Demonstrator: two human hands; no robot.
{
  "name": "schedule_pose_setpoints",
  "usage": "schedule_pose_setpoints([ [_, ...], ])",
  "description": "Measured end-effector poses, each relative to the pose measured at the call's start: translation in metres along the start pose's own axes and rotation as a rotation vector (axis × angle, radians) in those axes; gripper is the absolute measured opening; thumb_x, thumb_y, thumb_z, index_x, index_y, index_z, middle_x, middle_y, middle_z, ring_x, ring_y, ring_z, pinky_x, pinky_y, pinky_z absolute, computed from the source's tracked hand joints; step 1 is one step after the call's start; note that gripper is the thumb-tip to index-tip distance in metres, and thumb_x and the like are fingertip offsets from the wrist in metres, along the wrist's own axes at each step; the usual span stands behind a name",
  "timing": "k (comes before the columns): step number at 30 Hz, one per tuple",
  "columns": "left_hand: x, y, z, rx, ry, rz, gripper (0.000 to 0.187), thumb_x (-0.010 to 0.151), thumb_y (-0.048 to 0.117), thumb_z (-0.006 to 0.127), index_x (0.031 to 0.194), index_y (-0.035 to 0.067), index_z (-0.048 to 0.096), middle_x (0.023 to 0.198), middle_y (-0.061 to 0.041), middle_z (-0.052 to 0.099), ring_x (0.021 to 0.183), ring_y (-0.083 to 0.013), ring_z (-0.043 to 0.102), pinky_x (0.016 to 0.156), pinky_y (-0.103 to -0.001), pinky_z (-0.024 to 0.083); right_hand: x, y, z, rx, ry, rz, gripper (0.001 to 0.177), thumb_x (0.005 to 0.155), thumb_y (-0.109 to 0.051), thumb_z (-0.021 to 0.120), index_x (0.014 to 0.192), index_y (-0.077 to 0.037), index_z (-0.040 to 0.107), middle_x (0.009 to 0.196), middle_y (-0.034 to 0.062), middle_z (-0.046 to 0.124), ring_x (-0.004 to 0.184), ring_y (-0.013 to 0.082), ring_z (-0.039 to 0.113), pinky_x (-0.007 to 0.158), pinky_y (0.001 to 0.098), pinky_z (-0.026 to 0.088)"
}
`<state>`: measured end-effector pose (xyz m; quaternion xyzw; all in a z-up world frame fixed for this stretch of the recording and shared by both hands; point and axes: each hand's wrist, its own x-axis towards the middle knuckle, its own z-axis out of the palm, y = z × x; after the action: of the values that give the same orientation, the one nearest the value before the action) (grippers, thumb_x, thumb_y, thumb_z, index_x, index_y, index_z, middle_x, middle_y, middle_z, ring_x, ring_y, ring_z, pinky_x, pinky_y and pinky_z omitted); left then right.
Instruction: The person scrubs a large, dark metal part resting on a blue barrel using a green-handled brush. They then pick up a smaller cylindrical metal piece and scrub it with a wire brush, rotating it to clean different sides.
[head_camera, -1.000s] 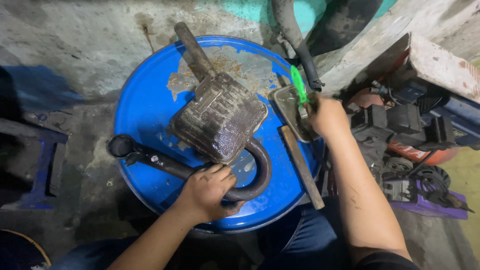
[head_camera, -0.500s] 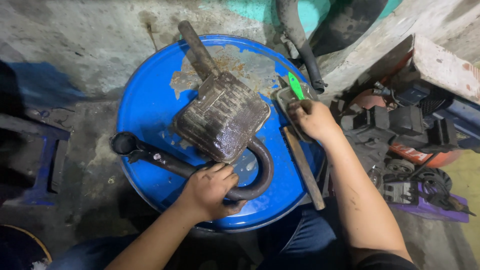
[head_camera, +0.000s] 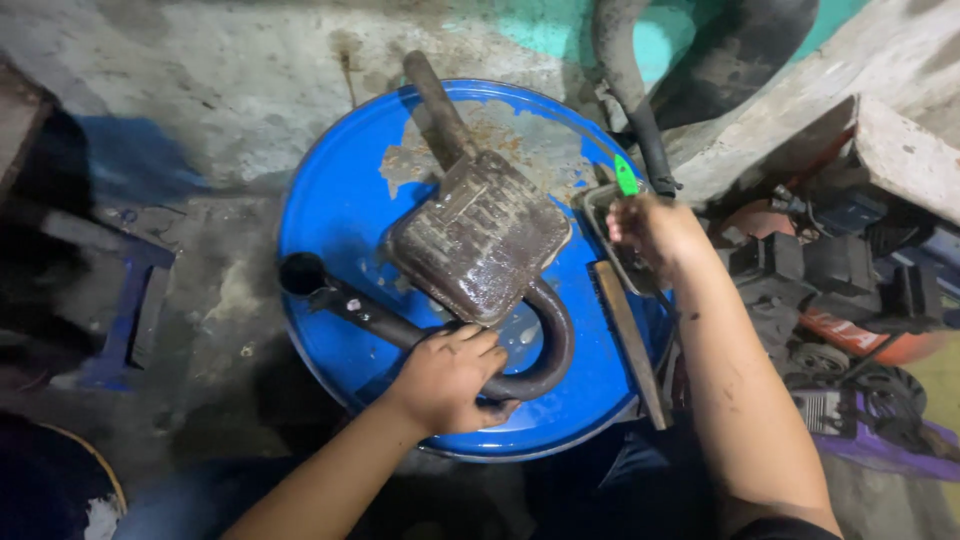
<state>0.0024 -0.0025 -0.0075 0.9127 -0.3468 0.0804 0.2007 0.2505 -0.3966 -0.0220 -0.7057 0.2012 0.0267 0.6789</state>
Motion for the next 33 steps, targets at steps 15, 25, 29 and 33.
schedule_pose_setpoints([
  [15, 0.003, 0.004, -0.01, -0.048, -0.067, -0.013, 0.055, 0.087, 0.073, 0.082, 0.113, 0.024, 0.078, 0.118, 0.003, 0.075, 0.13, -0.0234, 0.074, 0.105, -0.046, 0.064, -0.14, -0.054, 0.13, -0.869, -0.439, -1.164, 0.057, 0.107, -0.015, 0.072, 0.161, -0.002, 0.078, 0.157, 0.0335, 0.078, 0.151, 0.0533, 0.073, 0.129, 0.0666, 0.059],
  [25, 0.004, 0.002, -0.006, -0.033, -0.09, -0.003, 0.06, 0.088, 0.074, 0.08, 0.123, 0.025, 0.081, 0.122, 0.004, 0.075, 0.133, -0.0232, 0.073, 0.106, -0.046, 0.065, -0.156, -0.039, 0.098, -1.025, -0.409, -1.446, 0.058, 0.121, -0.033, 0.063, 0.165, 0.004, 0.074, 0.157, 0.0376, 0.077, 0.152, 0.0598, 0.071, 0.133, 0.067, 0.054],
  [29, 0.002, 0.007, -0.009, -0.042, -0.095, -0.025, 0.063, 0.085, 0.076, 0.082, 0.121, 0.025, 0.081, 0.122, 0.003, 0.075, 0.131, -0.0241, 0.074, 0.104, -0.048, 0.066, -0.184, -0.044, 0.108, -1.016, -0.553, -1.481, 0.061, 0.123, -0.041, 0.054, 0.168, -0.005, 0.074, 0.151, 0.0292, 0.08, 0.148, 0.0534, 0.074, 0.13, 0.0636, 0.058],
  [33, 0.002, 0.003, -0.004, -0.034, -0.109, -0.021, 0.064, 0.084, 0.077, 0.082, 0.122, 0.025, 0.082, 0.123, 0.003, 0.076, 0.13, -0.025, 0.074, 0.103, -0.048, 0.066, -0.185, -0.035, 0.107, -1.054, -0.503, -1.456, 0.064, 0.121, -0.042, 0.055, 0.174, -0.008, 0.07, 0.164, 0.0286, 0.076, 0.158, 0.0528, 0.068, 0.131, 0.063, 0.055],
])
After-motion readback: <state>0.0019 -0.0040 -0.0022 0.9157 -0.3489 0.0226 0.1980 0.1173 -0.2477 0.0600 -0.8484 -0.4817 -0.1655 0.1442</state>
